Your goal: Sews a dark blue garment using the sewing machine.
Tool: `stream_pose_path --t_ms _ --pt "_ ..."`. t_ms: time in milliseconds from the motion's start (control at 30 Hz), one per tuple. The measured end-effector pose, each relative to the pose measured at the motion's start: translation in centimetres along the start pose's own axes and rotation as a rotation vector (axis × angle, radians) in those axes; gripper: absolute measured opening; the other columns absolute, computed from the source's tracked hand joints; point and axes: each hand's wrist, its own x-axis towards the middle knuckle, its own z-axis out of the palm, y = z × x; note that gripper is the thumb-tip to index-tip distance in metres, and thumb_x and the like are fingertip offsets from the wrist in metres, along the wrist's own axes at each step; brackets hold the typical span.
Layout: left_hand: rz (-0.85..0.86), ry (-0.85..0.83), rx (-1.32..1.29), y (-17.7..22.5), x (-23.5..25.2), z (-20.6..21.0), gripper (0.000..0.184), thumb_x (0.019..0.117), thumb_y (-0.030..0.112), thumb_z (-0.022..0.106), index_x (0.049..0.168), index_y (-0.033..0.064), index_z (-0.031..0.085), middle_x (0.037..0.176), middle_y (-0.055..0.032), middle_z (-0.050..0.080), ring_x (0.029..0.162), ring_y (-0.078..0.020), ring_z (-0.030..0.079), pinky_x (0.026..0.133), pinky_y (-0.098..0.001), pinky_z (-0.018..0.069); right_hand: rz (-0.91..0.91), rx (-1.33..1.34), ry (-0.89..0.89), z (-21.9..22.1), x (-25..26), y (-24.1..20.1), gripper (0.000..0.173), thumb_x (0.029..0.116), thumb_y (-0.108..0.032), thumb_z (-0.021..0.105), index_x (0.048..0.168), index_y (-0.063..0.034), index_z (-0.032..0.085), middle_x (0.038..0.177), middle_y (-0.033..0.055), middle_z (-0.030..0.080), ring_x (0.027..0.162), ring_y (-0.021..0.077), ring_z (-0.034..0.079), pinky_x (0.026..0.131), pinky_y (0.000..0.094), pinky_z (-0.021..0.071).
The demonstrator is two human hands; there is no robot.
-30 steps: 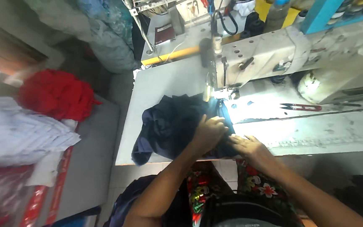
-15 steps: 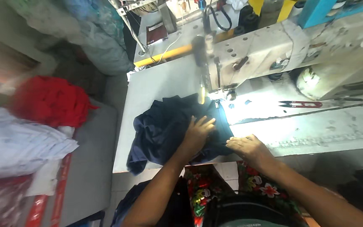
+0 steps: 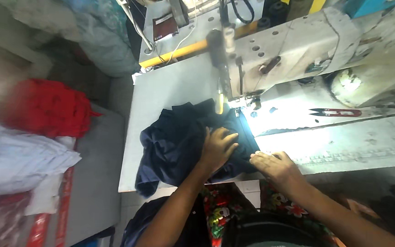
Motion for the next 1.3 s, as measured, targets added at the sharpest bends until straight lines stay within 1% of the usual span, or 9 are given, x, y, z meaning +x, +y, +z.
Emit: stream_pose_path --t_ms 133,367,533,767,900,1000,1133,1233,1300 --pt "-0.013 -0.004 -0.011 -0.4 0.2 -0.1 0.032 0.0974 0.025 0.066 0.124 0.0083 0.074 0.131 -0.0206 0.065 0.131 -0.0393 0.058 0.113 -0.0767 0.0243 0.013 0.005 0.006 0.2 0.3 0.0 0.022 0.0963 -0.004 0.056 0.100 -0.0092 0.077 0.107 0.0063 0.079 0.104 0.0228 0.075 0.081 0.0415 0.0563" --pt "-0.023 0.027 0.000 -1.5 1.1 -0.3 0.030 0.0971 0.022 0.065 0.123 0.0082 0.073 0.133 -0.0194 0.064 0.134 -0.0382 0.056 0.114 -0.0767 0.0225 0.002 0.008 0.012 0.8 1.7 0.6 0.020 0.0941 -0.003 0.058 0.098 -0.0087 0.077 0.106 0.0075 0.079 0.105 0.0239 0.074 0.075 0.0426 0.0557" --pt "-0.034 0.038 0.003 -3.0 2.5 -0.1 0.032 0.0959 0.022 0.067 0.124 0.0088 0.073 0.135 -0.0195 0.064 0.133 -0.0389 0.057 0.113 -0.0780 0.0211 0.003 0.014 0.016 1.5 2.9 1.3 0.020 0.0944 -0.001 0.060 0.098 -0.0078 0.078 0.108 0.0089 0.079 0.104 0.0256 0.075 0.077 0.0445 0.0568" --pt "-0.059 0.042 0.010 -4.5 4.1 -0.2 0.032 0.0970 0.024 0.066 0.126 0.0105 0.073 0.135 -0.0177 0.065 0.131 -0.0383 0.058 0.114 -0.0763 0.0214 -0.030 0.016 0.005 1.9 4.7 2.3 0.019 0.0906 0.004 0.061 0.097 -0.0039 0.077 0.108 0.0126 0.078 0.107 0.0285 0.074 0.085 0.0484 0.0562" --pt "-0.090 0.023 -0.001 -5.3 5.1 -0.5 0.031 0.0979 0.024 0.065 0.126 0.0115 0.072 0.138 -0.0142 0.064 0.136 -0.0334 0.055 0.117 -0.0733 0.0178 -0.032 0.012 0.020 2.1 5.7 2.6 0.016 0.0896 0.004 0.062 0.095 -0.0035 0.075 0.102 0.0144 0.077 0.100 0.0301 0.074 0.080 0.0475 0.0562" --pt "-0.098 0.020 0.002 -5.9 5.8 -0.5 0.032 0.0989 0.025 0.064 0.126 0.0104 0.072 0.136 -0.0148 0.065 0.133 -0.0340 0.057 0.117 -0.0739 0.0173 -0.034 0.033 0.020 2.3 6.3 2.9 0.015 0.0892 0.004 0.062 0.094 -0.0024 0.074 0.099 0.0163 0.074 0.095 0.0334 0.072 0.076 0.0488 0.0550" --pt "-0.149 -0.007 0.014 -6.3 6.8 -0.8 0.034 0.1001 0.028 0.063 0.127 0.0085 0.071 0.136 -0.0159 0.064 0.134 -0.0348 0.056 0.119 -0.0705 0.0156 -0.053 0.043 0.049 2.9 7.2 3.5 0.014 0.0912 0.003 0.060 0.093 -0.0007 0.073 0.094 0.0174 0.072 0.092 0.0357 0.071 0.075 0.0495 0.0554" --pt "-0.180 -0.056 0.014 -6.3 7.5 -1.6 0.037 0.1003 0.028 0.064 0.125 0.0015 0.070 0.138 -0.0194 0.062 0.135 -0.0371 0.054 0.120 -0.0694 0.0141 -0.043 0.058 0.043 3.3 7.5 4.0 0.014 0.0930 0.001 0.060 0.094 -0.0014 0.074 0.096 0.0171 0.073 0.093 0.0360 0.071 0.078 0.0509 0.0551" --pt "-0.193 -0.131 0.060 -6.0 8.0 -2.8 0.040 0.1015 0.031 0.063 0.127 0.0018 0.069 0.140 -0.0185 0.061 0.136 -0.0361 0.054 0.120 -0.0703 0.0113 -0.038 0.070 0.045 3.5 7.5 4.2 0.014 0.0942 -0.001 0.061 0.096 -0.0023 0.075 0.099 0.0168 0.074 0.095 0.0364 0.071 0.080 0.0514 0.0551"
